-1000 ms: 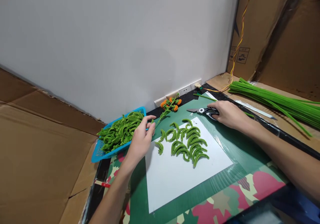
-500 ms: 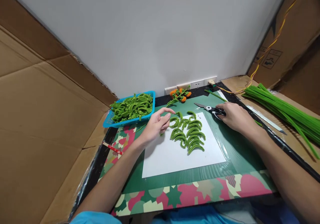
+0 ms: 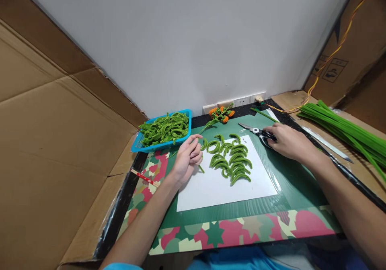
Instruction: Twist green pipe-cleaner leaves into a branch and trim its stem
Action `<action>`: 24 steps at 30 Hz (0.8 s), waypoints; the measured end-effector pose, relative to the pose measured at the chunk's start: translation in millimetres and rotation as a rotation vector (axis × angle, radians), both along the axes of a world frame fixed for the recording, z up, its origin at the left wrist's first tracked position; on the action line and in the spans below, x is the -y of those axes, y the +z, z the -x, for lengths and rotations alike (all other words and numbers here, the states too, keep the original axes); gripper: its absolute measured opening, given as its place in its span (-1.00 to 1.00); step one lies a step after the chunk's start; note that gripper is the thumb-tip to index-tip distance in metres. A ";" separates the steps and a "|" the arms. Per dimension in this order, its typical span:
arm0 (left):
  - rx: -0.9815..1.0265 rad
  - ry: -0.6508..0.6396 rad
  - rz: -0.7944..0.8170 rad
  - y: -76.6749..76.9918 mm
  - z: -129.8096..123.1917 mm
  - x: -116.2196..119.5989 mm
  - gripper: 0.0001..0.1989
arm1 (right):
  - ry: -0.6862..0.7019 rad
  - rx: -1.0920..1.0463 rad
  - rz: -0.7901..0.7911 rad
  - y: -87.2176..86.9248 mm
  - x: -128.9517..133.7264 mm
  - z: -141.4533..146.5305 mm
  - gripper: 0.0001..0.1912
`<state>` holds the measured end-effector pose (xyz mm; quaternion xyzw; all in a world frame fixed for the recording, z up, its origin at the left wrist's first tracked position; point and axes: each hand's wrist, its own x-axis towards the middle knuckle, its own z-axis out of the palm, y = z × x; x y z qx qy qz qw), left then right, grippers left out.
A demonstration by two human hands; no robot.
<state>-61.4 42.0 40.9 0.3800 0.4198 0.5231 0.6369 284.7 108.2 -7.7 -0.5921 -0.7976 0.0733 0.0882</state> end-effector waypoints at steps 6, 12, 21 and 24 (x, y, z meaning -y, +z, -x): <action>0.169 0.031 0.039 -1.7 -8.2 6.8 -0.89 | 0.125 -0.388 -0.157 12.9 18.7 29.3 -0.65; 0.368 0.054 0.054 3.2 -39.4 8.7 -0.85 | 0.419 -1.020 0.333 28.1 78.3 100.4 -0.60; 0.325 -0.009 -0.050 6.7 -59.2 9.0 -0.74 | 0.404 -1.482 0.908 8.3 81.1 125.4 -0.48; 0.187 0.030 -0.148 6.4 -55.9 2.1 -0.63 | 0.377 -1.464 0.849 15.7 71.8 114.7 -0.49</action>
